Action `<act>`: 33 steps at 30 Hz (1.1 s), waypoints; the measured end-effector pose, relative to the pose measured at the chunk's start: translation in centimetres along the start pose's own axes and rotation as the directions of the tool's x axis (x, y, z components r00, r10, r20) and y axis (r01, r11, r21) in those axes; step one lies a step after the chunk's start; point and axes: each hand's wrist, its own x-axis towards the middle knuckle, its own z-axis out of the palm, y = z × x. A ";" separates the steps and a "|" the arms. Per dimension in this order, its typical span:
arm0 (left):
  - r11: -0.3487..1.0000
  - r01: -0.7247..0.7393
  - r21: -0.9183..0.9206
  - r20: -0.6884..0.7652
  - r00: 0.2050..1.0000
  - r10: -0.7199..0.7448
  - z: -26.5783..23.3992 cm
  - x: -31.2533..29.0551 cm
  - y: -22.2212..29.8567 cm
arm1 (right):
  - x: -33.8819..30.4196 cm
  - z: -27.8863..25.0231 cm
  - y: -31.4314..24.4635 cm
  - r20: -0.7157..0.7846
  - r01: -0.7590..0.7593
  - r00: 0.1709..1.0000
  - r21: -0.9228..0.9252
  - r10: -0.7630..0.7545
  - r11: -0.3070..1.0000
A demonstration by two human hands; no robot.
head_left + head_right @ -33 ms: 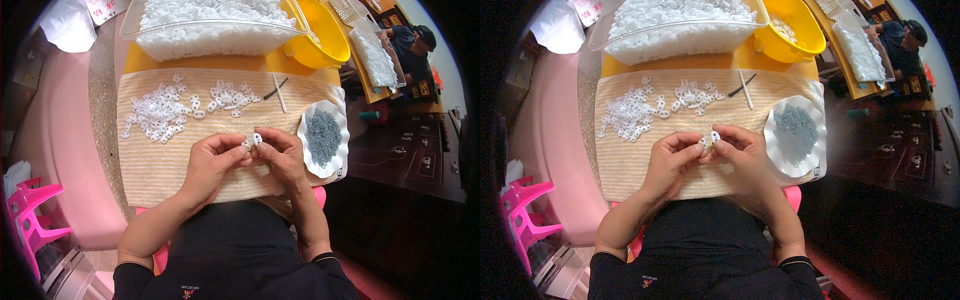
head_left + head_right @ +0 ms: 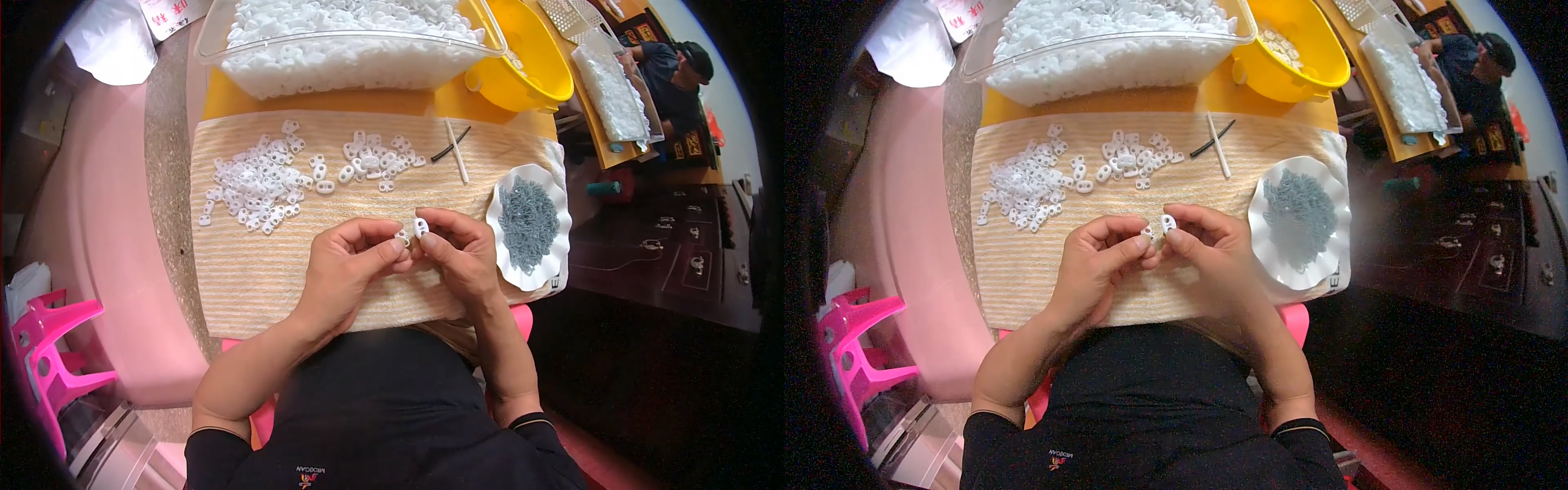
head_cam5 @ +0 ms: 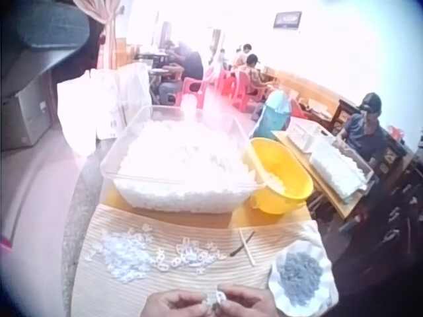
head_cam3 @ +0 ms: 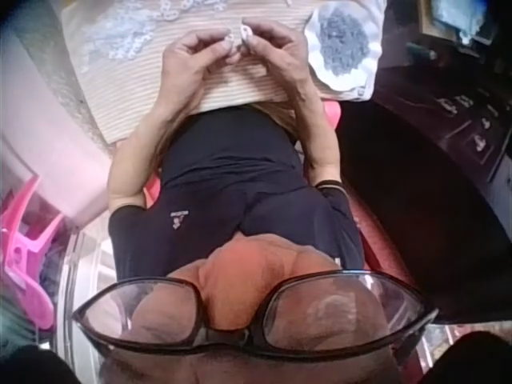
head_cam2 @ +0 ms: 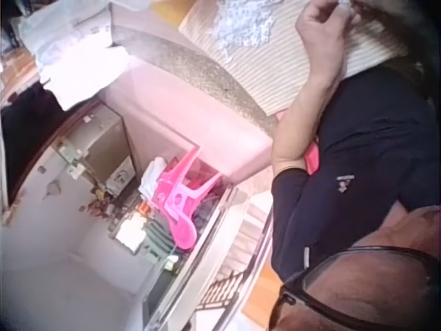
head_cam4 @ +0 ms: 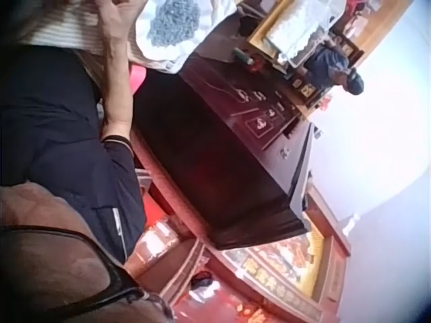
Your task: The recorder manually assembles small white plastic components by inserting tiny grey pieces into them.
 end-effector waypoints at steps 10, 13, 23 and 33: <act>1.000 0.020 0.004 -0.004 1.000 -0.020 0.0 0.1 -0.1 | 0.0 0.1 -0.1 0.025 0.013 1.000 0.031 -0.014 0.999; 1.000 0.023 -0.004 -0.005 1.000 -0.023 -0.1 0.1 -0.2 | -0.1 0.0 -0.1 0.017 0.009 1.000 0.019 -0.009 1.000; 1.000 0.023 -0.008 -0.008 1.000 -0.023 0.2 0.1 -0.1 | -0.2 0.5 -0.6 0.031 0.006 0.999 0.047 -0.007 0.999; 1.000 0.016 -0.020 0.005 1.000 -0.016 0.1 0.1 -0.2 | -0.1 0.2 -0.1 0.025 0.030 0.999 -0.015 -0.029 0.999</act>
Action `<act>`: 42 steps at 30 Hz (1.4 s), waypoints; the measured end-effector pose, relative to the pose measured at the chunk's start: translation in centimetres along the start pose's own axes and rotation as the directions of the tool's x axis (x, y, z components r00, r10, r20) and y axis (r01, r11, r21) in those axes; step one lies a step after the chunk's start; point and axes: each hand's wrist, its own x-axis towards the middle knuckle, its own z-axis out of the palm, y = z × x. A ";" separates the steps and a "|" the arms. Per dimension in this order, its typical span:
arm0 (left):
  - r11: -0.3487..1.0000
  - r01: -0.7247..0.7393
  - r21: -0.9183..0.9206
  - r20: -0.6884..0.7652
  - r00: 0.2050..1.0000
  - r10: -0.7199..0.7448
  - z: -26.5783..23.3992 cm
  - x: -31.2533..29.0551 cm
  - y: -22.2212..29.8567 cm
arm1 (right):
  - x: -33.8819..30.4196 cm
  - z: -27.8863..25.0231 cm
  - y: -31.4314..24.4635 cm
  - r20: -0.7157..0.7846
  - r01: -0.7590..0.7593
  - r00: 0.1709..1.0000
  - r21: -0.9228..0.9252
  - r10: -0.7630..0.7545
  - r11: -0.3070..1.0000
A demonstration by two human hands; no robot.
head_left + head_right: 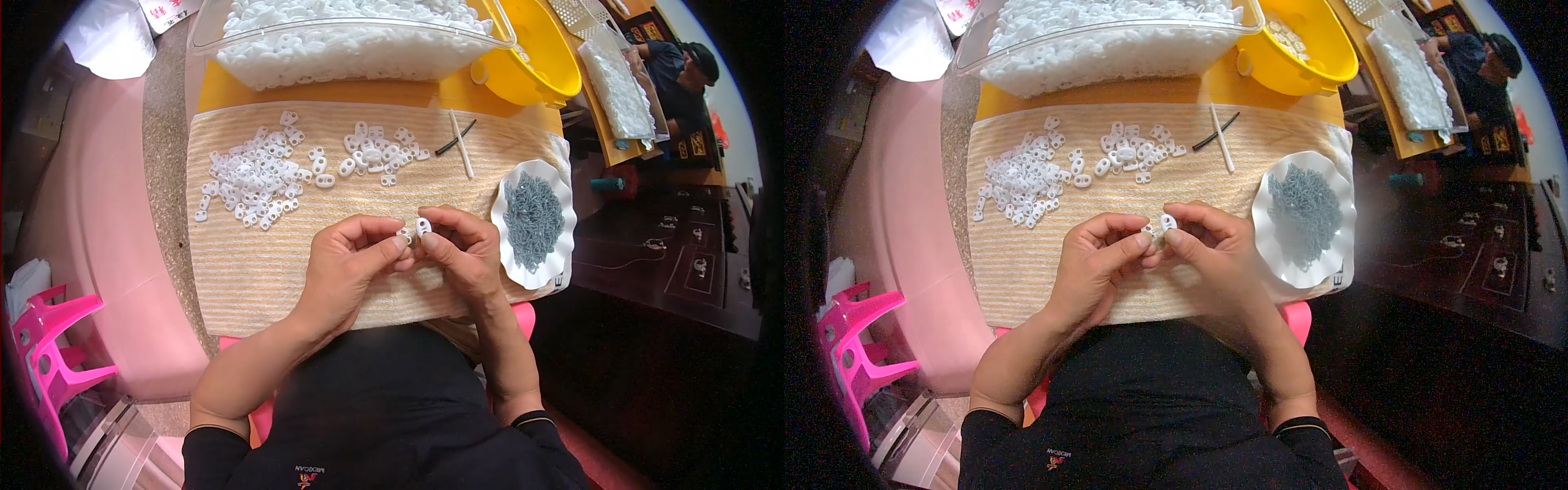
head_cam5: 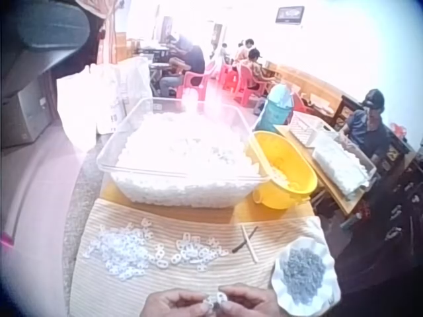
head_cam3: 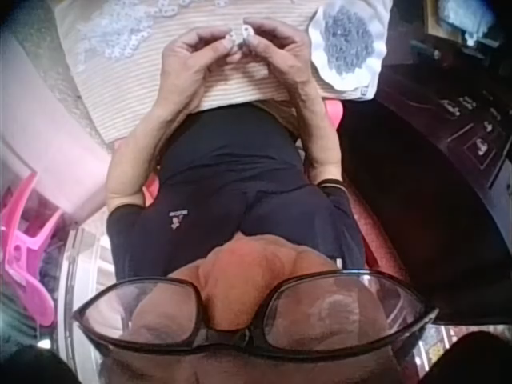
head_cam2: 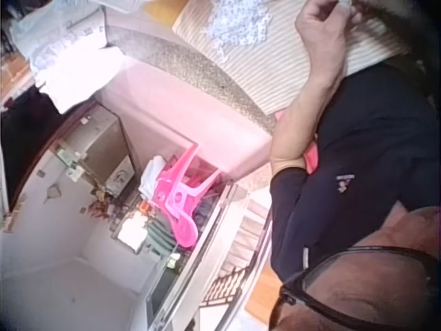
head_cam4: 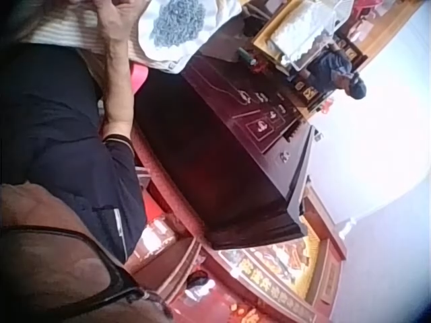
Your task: The recorder manually assembles small white plastic components by inserting tiny grey pieces into them.
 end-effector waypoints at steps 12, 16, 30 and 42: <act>1.000 0.023 0.012 -0.017 1.000 -0.023 -0.1 -0.1 -0.1 | 0.0 0.2 -0.4 0.040 0.003 0.999 -0.017 -0.002 1.000; 1.000 0.017 0.018 -0.015 1.000 -0.016 0.1 -0.1 -0.1 | 0.0 0.3 -0.6 0.053 0.006 0.999 -0.026 -0.005 1.000; 1.000 0.004 0.028 -0.011 1.000 -0.004 0.2 -0.2 -0.2 | -0.2 0.3 -0.5 0.034 0.002 0.999 -0.127 0.002 0.992; 1.000 0.002 0.029 -0.016 1.000 -0.001 0.3 -0.3 -0.3 | -0.2 0.3 -0.8 0.046 -0.024 0.999 -0.084 0.028 0.996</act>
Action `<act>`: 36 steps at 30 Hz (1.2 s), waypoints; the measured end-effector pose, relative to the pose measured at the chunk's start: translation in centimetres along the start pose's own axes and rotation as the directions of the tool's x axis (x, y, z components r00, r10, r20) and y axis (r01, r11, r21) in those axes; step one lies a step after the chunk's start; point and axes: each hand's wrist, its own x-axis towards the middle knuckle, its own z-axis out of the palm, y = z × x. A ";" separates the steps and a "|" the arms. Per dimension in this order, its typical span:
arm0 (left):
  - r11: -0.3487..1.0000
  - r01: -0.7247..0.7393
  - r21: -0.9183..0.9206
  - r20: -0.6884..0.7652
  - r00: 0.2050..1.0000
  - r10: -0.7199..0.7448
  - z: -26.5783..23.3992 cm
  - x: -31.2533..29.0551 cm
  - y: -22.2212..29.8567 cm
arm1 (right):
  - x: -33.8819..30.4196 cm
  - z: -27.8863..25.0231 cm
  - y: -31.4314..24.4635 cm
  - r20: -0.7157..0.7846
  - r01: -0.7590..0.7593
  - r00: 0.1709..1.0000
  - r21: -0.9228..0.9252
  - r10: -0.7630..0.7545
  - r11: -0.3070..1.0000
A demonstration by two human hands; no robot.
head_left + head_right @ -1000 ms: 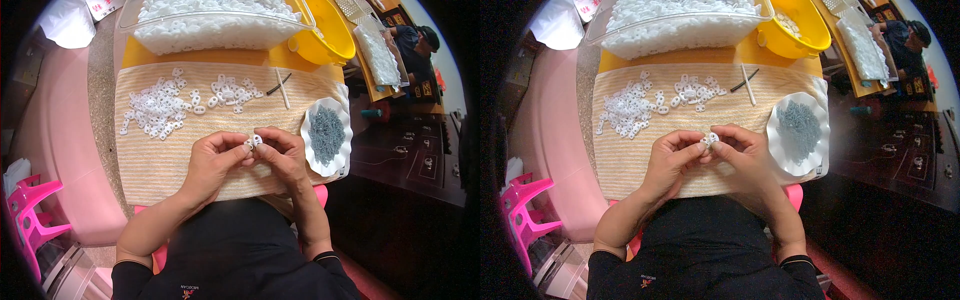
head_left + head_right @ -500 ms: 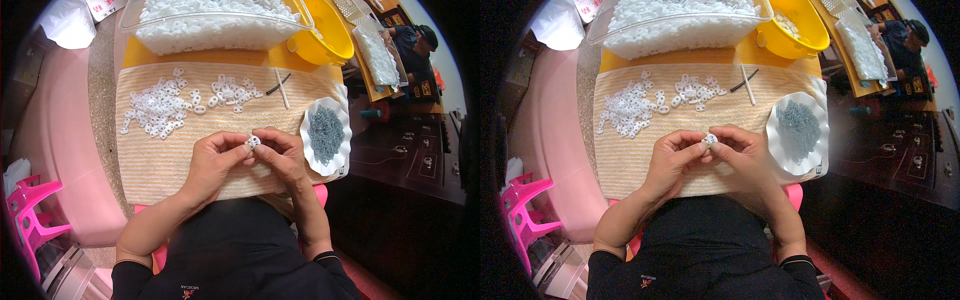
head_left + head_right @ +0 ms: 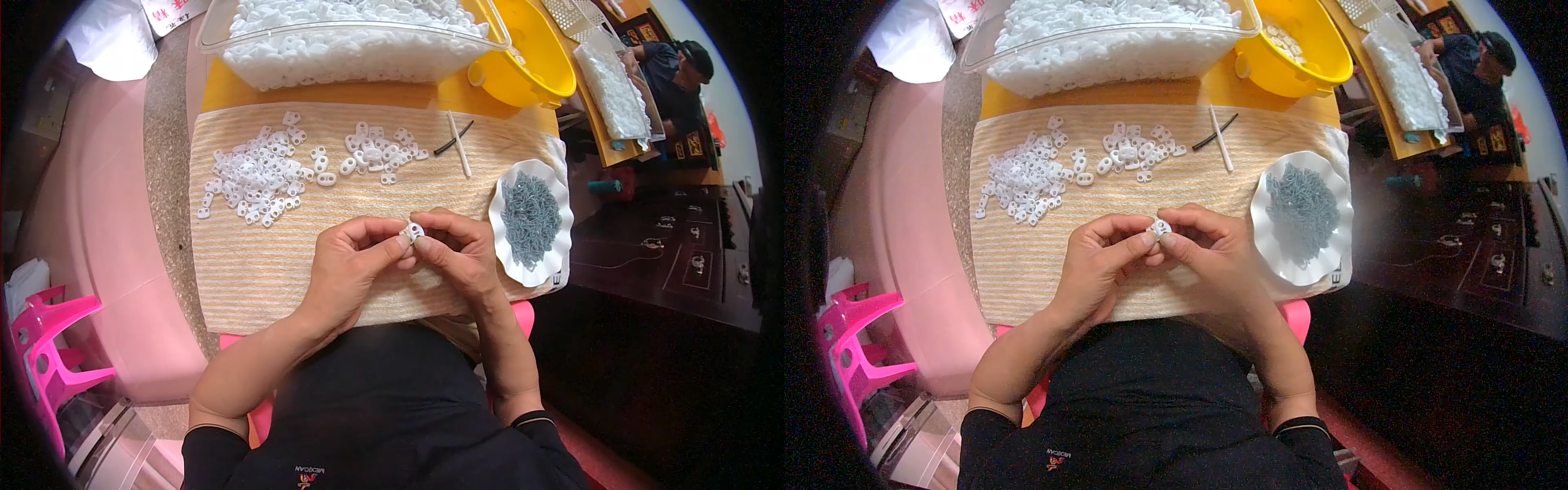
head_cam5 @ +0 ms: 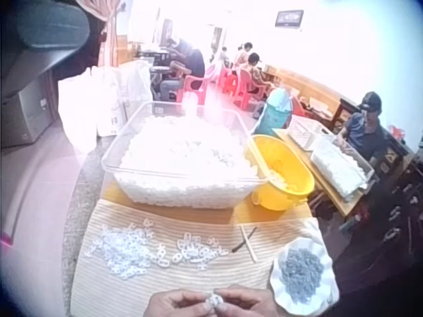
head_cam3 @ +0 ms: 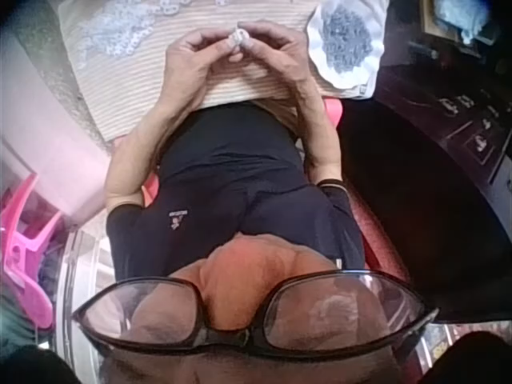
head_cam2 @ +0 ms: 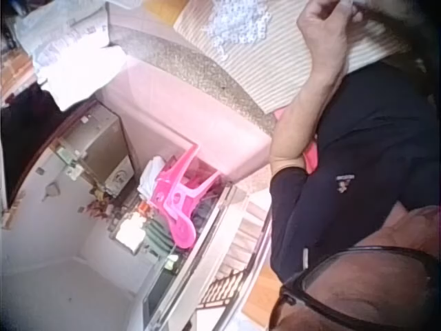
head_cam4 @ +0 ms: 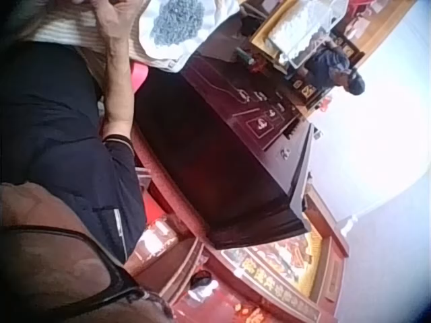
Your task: The recorder manually assembles small white plastic components by inserting tiny grey pieces into them.
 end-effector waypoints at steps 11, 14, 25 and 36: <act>0.999 0.029 -0.037 0.018 0.999 -0.029 -0.2 0.1 -0.2 | -0.1 0.0 -0.3 0.005 -0.029 1.000 -0.008 0.029 1.000; 0.997 0.050 -0.065 0.028 0.998 -0.049 -0.2 0.1 -0.2 | 0.0 -0.2 -0.2 0.016 -0.011 1.000 -0.003 0.012 1.000; 0.981 0.131 -0.141 0.143 0.983 -0.111 -0.1 0.0 0.4 | -0.4 0.0 -0.5 0.045 -0.006 0.999 0.115 0.001 0.993; 0.983 0.128 -0.129 0.206 0.973 -0.100 0.1 -0.4 0.6 | -0.7 0.3 -0.8 0.101 0.121 0.987 0.052 -0.125 0.991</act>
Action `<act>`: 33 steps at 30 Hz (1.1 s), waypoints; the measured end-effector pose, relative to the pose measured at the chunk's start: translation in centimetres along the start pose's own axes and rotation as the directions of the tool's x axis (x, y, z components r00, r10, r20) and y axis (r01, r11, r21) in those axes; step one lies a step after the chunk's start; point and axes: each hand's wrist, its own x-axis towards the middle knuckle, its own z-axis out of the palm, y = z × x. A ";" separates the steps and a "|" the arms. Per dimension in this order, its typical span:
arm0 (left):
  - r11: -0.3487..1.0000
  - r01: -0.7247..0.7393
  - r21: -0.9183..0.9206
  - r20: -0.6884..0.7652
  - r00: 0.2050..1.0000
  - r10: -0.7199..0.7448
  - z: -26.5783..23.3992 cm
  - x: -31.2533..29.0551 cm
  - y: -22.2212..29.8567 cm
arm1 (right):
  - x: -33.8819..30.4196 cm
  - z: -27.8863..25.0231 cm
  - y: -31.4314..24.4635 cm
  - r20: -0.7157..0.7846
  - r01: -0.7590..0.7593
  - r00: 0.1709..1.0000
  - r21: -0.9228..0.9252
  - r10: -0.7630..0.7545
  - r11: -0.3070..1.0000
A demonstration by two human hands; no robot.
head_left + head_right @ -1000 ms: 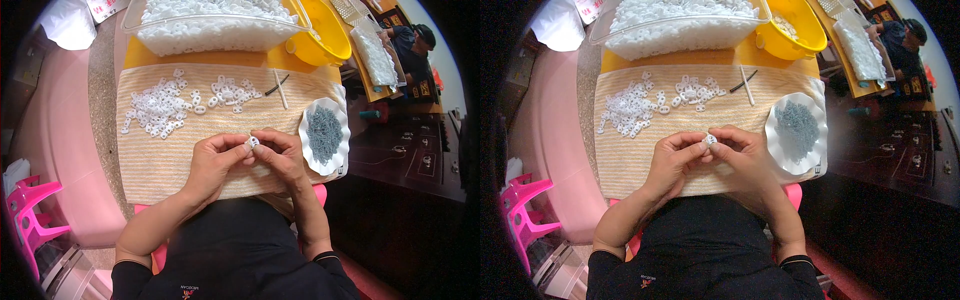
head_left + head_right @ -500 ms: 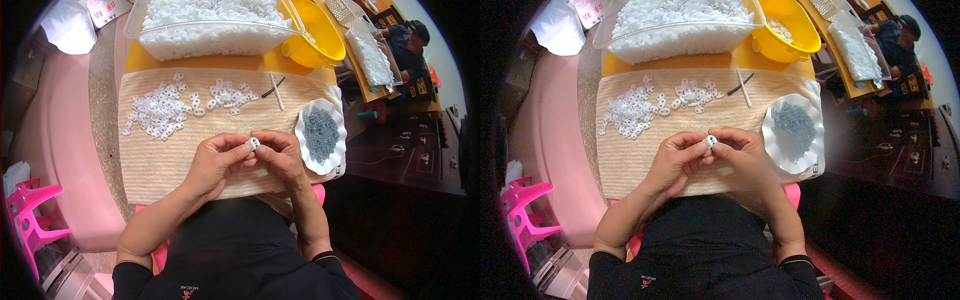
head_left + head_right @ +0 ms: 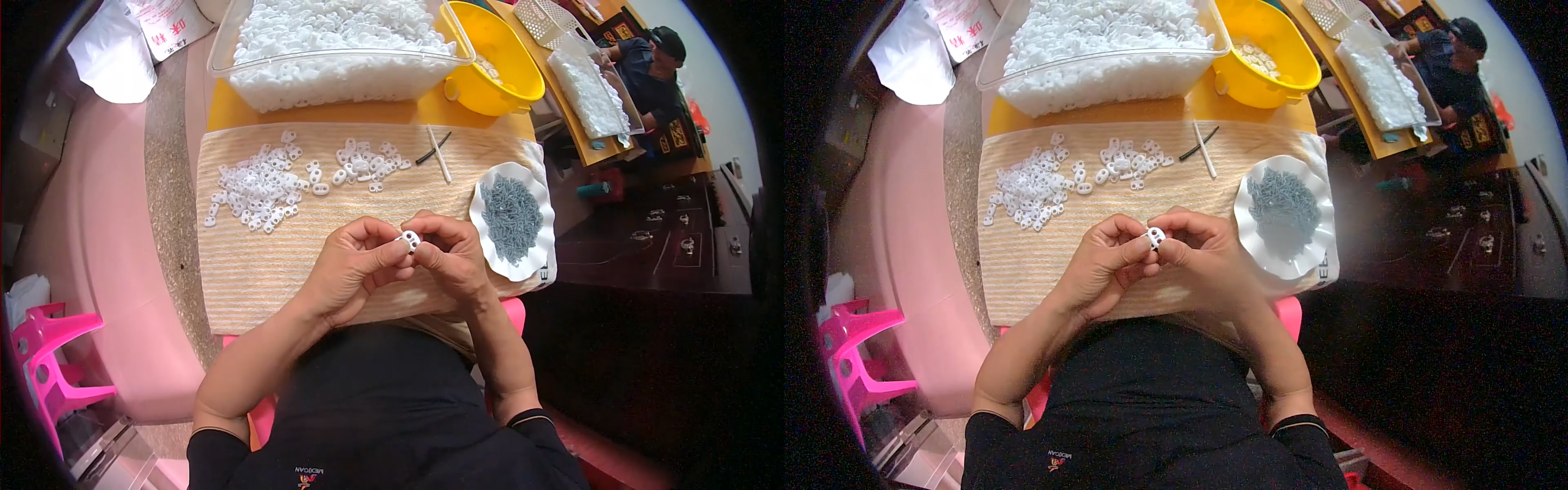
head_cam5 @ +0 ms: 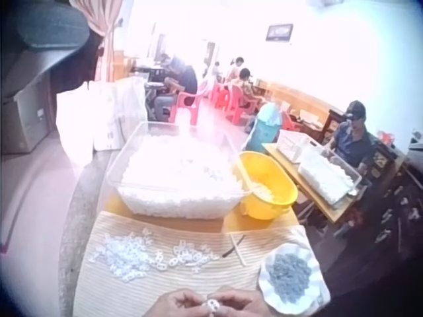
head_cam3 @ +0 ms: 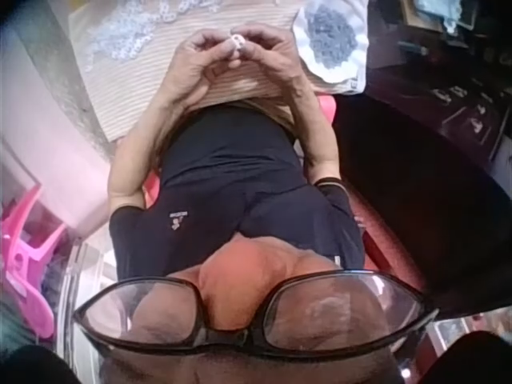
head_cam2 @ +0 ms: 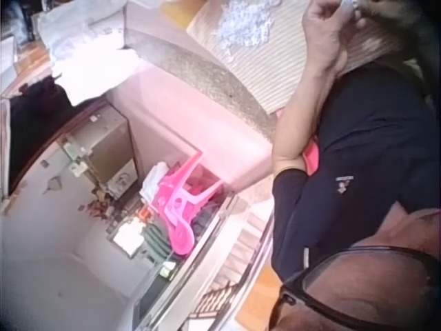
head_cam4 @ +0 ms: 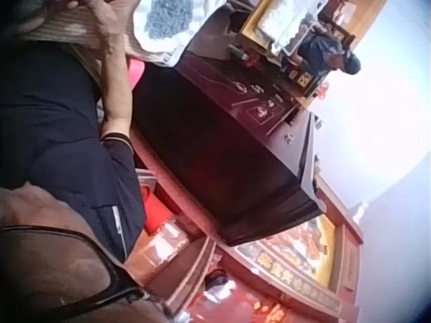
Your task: The recorder manually assembles small white plastic components by inserting tiny grey pieces into them.
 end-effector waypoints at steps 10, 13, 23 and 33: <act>1.000 -0.004 0.000 0.034 0.999 0.004 0.3 -0.4 0.1 | -0.2 0.2 0.8 -0.009 0.099 0.995 0.053 -0.099 0.994; 1.000 -0.013 -0.012 0.076 0.997 0.014 0.0 -0.4 -0.2 | -0.3 0.3 0.3 0.006 0.099 0.995 0.059 -0.099 0.993; 0.998 -0.010 -0.061 0.108 0.994 0.016 0.2 -0.7 -0.7 | -0.6 0.3 0.2 0.019 0.161 0.987 -0.023 -0.160 0.987; 0.999 -0.040 -0.017 0.140 0.989 0.042 0.2 -0.7 -0.7 | -0.6 0.2 0.9 0.041 0.285 0.958 -0.078 -0.282 0.955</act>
